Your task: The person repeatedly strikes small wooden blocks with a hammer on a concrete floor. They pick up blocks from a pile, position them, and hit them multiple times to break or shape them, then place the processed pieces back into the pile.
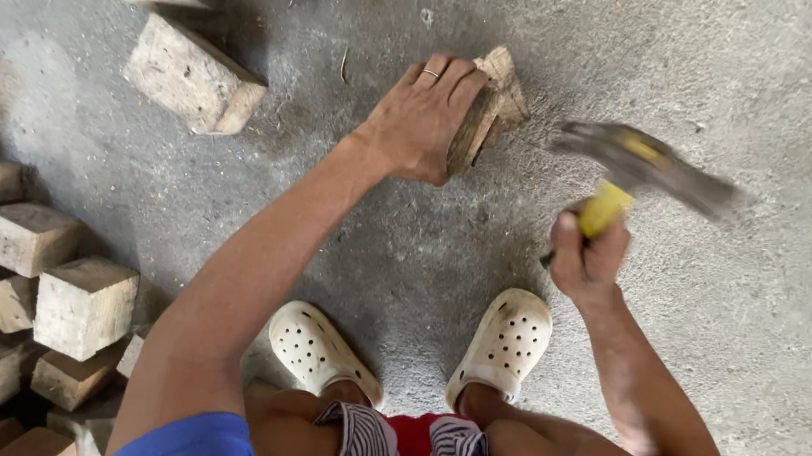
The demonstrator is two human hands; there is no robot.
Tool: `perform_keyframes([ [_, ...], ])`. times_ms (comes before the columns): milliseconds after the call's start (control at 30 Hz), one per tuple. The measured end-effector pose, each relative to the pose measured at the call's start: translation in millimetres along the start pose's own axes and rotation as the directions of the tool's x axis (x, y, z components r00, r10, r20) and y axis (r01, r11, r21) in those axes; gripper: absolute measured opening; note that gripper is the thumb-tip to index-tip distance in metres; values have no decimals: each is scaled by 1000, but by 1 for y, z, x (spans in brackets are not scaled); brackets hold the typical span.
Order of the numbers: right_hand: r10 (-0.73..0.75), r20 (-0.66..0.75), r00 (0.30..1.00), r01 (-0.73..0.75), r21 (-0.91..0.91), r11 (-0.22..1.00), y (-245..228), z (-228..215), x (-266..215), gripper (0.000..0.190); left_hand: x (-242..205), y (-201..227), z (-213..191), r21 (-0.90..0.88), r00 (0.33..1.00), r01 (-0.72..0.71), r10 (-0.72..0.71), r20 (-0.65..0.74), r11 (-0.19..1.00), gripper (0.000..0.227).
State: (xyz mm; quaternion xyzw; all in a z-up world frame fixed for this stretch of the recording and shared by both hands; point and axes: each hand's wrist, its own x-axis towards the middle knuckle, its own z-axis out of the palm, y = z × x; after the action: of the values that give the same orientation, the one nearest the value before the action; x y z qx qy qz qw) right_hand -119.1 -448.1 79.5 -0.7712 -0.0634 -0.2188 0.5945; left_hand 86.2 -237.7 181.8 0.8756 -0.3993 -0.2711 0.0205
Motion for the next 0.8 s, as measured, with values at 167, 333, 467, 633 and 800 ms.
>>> perform_keyframes([
  [167, -333, -426, 841, 497, 365, 787, -27, -1, 28, 10, 7, -6, 14, 55, 995, -49, 53, -87, 997, 122],
  [333, 509, 137, 850, -407, -442, 799, 25, 7, -17, 12, 4, -11, 9, 51, 991, -56, 62, -120, 997, 119],
  [467, 218, 68, 973, -202, -194, 960, 5, -11, -40, 10, -4, -1, 15, 2, 999, -31, 31, -27, 1000, 120],
  [633, -237, -317, 918, 323, 253, 912, -24, -8, 15, 10, 1, -9, 11, 0, 990, -55, 54, -129, 999, 116],
  [800, 534, 199, 822, -406, -452, 794, 21, 6, -8, 24, -4, -6, 13, 18, 984, -56, 58, -168, 998, 111],
])
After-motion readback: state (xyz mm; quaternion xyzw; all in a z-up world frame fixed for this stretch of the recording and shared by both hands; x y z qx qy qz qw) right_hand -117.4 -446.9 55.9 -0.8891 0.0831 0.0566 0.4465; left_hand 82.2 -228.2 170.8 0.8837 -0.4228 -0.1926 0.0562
